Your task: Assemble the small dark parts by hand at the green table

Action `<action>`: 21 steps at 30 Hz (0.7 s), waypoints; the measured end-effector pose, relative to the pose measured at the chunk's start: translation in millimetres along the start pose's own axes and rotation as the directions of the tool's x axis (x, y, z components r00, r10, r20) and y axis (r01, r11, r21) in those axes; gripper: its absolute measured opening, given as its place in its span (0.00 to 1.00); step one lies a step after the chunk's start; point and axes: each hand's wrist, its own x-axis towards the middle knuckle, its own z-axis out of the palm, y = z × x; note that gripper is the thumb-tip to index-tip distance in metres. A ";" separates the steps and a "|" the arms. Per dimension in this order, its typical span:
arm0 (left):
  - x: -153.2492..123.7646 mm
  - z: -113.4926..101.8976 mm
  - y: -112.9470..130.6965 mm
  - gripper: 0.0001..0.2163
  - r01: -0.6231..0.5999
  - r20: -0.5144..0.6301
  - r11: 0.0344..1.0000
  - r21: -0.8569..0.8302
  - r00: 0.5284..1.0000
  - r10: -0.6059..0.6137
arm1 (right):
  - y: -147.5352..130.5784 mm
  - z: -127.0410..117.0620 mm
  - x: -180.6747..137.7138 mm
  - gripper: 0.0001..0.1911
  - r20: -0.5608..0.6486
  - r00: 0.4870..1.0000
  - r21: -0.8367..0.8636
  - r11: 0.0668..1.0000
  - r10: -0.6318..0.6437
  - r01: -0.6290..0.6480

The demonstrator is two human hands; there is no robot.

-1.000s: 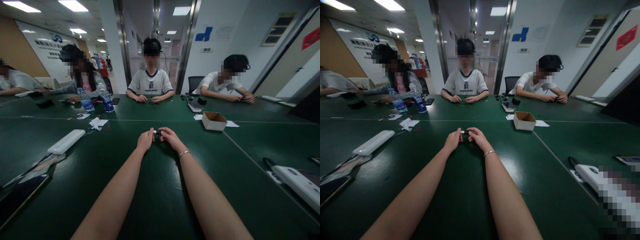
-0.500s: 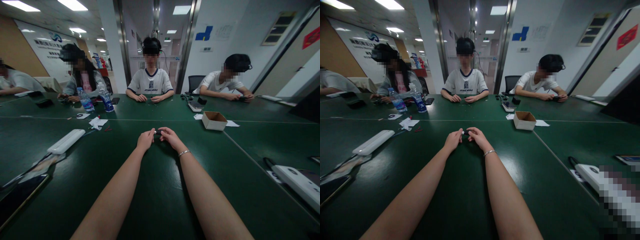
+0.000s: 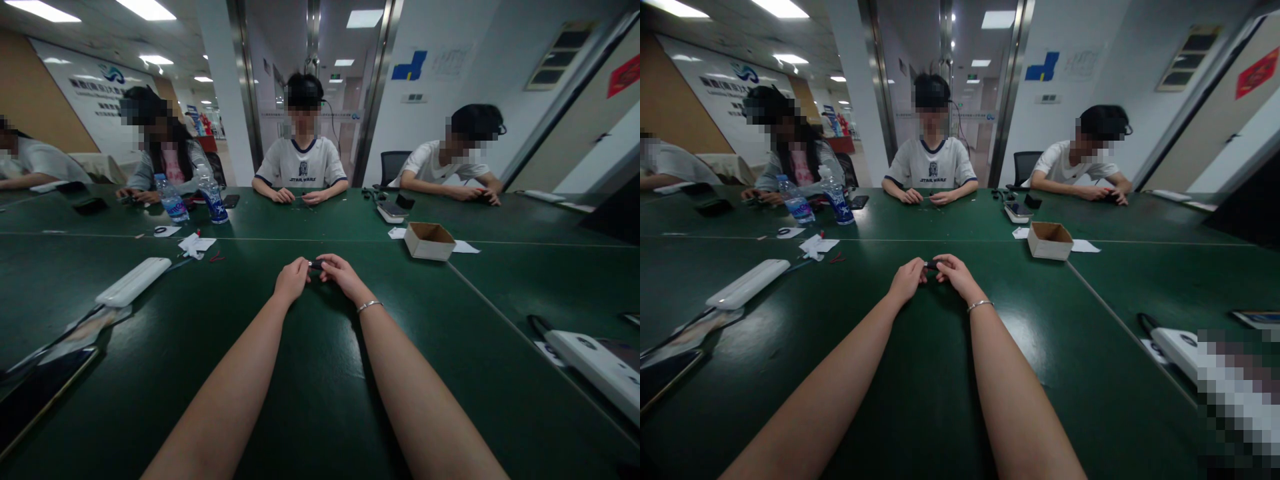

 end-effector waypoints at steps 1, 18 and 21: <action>0.2 0.1 0.0 0.20 0.006 -0.001 1.000 0.002 1.000 -0.006 | -0.1 -0.2 0.1 0.16 0.000 1.000 -0.002 1.000 -0.002 0.002; -0.8 -3.6 -1.3 0.15 -0.107 -0.109 0.976 0.190 0.986 0.129 | 0.6 39.9 -12.3 0.06 0.085 0.979 -0.915 0.375 -0.184 0.150; -13.1 -9.7 2.8 0.13 -0.026 -0.010 1.000 -0.010 1.000 0.026 | -8.1 48.5 -41.3 0.10 0.139 0.979 -0.938 0.298 -0.147 0.177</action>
